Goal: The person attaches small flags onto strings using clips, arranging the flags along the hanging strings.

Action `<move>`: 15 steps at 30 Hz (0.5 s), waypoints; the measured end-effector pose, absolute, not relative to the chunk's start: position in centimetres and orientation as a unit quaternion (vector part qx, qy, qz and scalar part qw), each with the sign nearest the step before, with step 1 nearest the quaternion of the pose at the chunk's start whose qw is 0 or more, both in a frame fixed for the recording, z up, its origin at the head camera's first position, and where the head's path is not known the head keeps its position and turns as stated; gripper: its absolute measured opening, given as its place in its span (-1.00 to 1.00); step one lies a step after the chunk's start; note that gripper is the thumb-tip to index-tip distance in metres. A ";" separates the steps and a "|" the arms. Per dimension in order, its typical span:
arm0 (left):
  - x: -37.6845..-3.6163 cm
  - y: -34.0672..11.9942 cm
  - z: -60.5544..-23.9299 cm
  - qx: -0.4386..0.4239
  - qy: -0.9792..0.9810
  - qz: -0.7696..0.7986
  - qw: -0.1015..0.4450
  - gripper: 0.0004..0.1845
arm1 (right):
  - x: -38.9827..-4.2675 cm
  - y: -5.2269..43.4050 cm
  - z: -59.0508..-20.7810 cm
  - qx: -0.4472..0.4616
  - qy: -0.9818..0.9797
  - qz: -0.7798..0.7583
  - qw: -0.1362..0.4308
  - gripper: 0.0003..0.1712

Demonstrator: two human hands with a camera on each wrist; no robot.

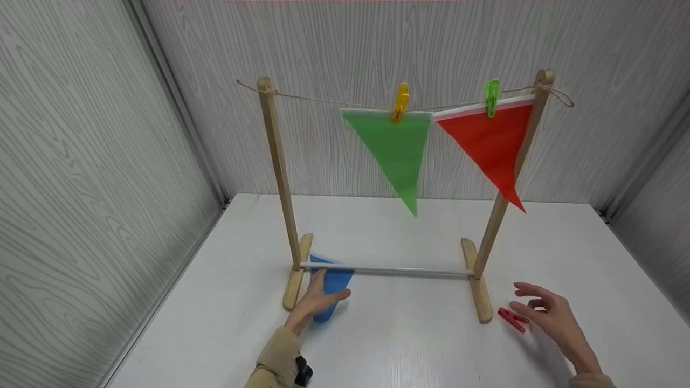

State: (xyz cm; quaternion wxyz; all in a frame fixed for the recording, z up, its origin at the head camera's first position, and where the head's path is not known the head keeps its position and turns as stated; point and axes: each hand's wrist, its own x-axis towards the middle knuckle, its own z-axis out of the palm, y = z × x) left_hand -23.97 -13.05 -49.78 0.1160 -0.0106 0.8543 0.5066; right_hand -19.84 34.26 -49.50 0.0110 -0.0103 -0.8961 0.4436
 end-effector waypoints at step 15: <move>-24.0 -12.7 -50.0 -0.005 0.866 0.484 0.128 0.07 | -20.3 35.5 -50.0 -0.064 -0.892 0.438 -0.090 -0.25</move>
